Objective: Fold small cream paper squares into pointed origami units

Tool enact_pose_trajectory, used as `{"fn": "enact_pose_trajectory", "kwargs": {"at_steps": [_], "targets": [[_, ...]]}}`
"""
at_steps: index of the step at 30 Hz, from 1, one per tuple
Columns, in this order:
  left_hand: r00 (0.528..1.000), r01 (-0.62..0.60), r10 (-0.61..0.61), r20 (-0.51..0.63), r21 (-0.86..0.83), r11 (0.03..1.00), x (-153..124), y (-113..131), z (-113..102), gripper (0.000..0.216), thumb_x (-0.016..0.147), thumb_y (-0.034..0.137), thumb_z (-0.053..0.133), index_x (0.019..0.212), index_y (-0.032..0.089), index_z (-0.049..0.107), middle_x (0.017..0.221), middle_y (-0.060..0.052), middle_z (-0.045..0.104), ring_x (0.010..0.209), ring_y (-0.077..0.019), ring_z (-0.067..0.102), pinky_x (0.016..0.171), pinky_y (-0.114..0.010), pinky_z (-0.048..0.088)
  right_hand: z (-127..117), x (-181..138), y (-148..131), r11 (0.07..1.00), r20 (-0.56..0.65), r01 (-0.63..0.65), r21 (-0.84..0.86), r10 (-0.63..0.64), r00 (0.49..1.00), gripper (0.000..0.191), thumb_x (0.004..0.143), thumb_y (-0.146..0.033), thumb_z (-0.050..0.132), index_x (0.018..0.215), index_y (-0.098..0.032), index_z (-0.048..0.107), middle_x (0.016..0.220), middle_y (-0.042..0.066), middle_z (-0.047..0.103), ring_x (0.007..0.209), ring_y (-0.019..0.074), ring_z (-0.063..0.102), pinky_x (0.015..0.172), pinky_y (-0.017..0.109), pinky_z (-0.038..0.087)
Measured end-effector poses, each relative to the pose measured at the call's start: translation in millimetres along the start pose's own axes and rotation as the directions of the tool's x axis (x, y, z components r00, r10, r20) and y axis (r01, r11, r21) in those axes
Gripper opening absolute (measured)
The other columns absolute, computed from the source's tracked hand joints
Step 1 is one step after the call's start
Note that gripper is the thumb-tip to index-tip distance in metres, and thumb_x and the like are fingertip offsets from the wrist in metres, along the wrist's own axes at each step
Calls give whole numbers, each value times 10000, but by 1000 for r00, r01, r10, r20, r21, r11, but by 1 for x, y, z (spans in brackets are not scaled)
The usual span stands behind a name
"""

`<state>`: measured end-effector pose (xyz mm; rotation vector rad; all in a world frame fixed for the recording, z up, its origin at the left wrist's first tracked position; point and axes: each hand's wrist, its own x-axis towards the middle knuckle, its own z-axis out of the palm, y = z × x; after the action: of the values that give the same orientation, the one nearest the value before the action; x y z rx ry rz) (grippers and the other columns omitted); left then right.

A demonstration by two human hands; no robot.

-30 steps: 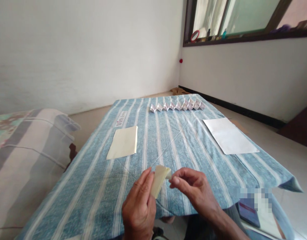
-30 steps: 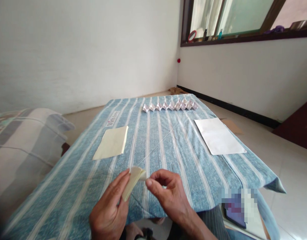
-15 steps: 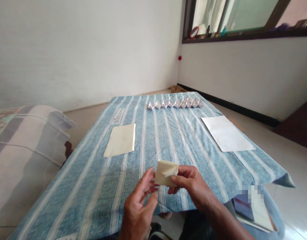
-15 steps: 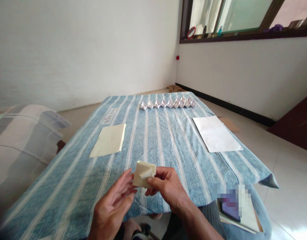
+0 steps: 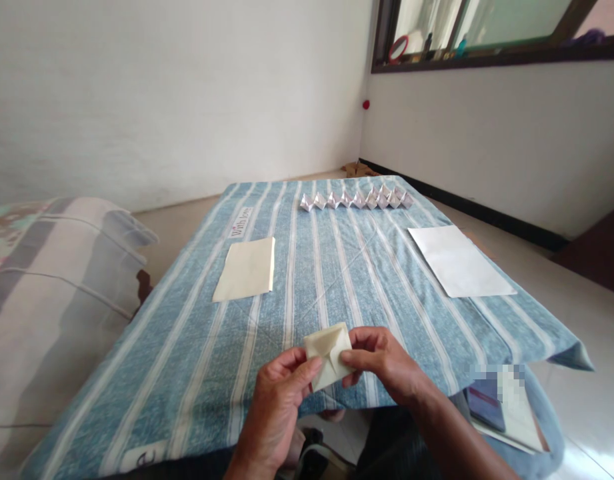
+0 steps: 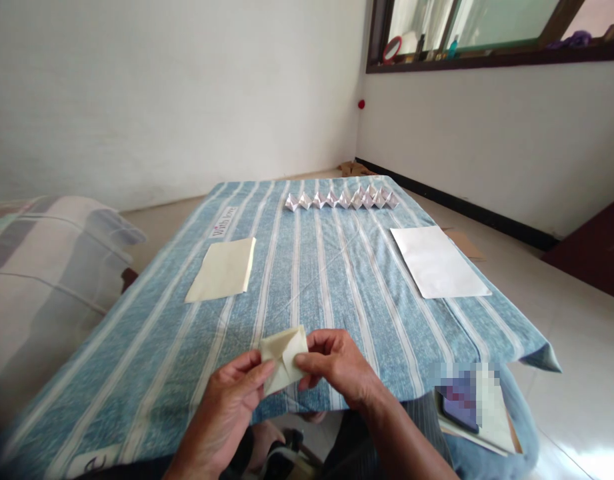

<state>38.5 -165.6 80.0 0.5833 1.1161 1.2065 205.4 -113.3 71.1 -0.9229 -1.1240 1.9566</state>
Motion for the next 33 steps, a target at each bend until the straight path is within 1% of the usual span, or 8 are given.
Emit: {"fn": "enact_pose_trajectory", "kwargs": {"at_steps": [4, 10, 17, 20, 25, 29, 31, 33], "targets": [[998, -40, 41, -56, 17, 999, 1, -2, 0, 259, 651, 314, 830, 829, 144, 751, 721, -40, 735, 685, -172, 668, 711, -269, 506, 1, 2, 1, 997, -88, 64, 44, -60, 994, 317, 623, -392, 850, 725, -144, 681, 593, 1, 677, 492, 111, 611, 517, 224, 472], [994, -53, 55, -94, 27, 998, 2, -4, 2, 242, 641, 317, 834, 769, 139, 731, 681, -28, 718, 653, -172, 657, 698, -281, 509, 6, 3, 0, 997, -93, 68, 30, -65, 994, 360, 624, -446, 852, 675, -139, 670, 568, -3, 662, 498, 97, 585, 512, 216, 460], [997, -25, 23, -70, -21, 999, 2, -3, 5, 261, 607, 319, 850, 740, 134, 724, 665, -38, 707, 648, -174, 654, 664, -267, 503, 5, 7, 6, 993, -153, 84, 83, -71, 986, 401, 579, -461, 866, 566, -141, 626, 496, -14, 621, 444, 91, 552, 465, 212, 464], [995, -49, 49, -87, 10, 999, 1, -1, 5, 270, 602, 340, 849, 700, 127, 716, 609, -26, 675, 587, -145, 616, 594, -231, 470, 5, 7, 7, 991, -144, 92, 92, -78, 986, 375, 580, -441, 869, 568, -143, 642, 505, -10, 631, 442, 96, 566, 470, 216, 477], [980, -123, 140, -145, 118, 985, 0, -3, 3, 277, 633, 374, 829, 695, 132, 711, 602, -11, 669, 561, -115, 560, 554, -200, 429, 2, 7, 10, 991, -101, 97, 91, -87, 991, 328, 592, -417, 866, 605, -149, 679, 555, 3, 660, 472, 105, 586, 501, 233, 495], [964, -194, 239, -120, 303, 933, -4, -4, 1, 262, 704, 404, 769, 717, 151, 706, 615, 5, 658, 576, -126, 558, 541, -201, 417, -5, 6, 10, 990, -84, 139, 13, -137, 987, 249, 652, -366, 837, 709, -163, 704, 635, 2, 668, 559, 107, 592, 569, 234, 492], [940, -256, 329, -94, 443, 859, -7, -1, 1, 239, 731, 387, 738, 674, 161, 683, 584, 21, 622, 557, -123, 545, 517, -197, 401, -9, 3, 4, 973, -143, 216, -86, -226, 964, 212, 701, -338, 806, 820, -189, 712, 755, 13, 690, 677, 132, 627, 646, 254, 506], [901, -329, 432, -44, 579, 746, -10, 4, 4, 204, 756, 339, 706, 649, 170, 665, 580, 28, 609, 547, -119, 541, 514, -196, 396, -10, -3, -5, 898, -187, 337, -284, -397, 899, 156, 776, -318, 746, 888, -214, 710, 908, 40, 698, 845, 172, 647, 755, 297, 514]]}}
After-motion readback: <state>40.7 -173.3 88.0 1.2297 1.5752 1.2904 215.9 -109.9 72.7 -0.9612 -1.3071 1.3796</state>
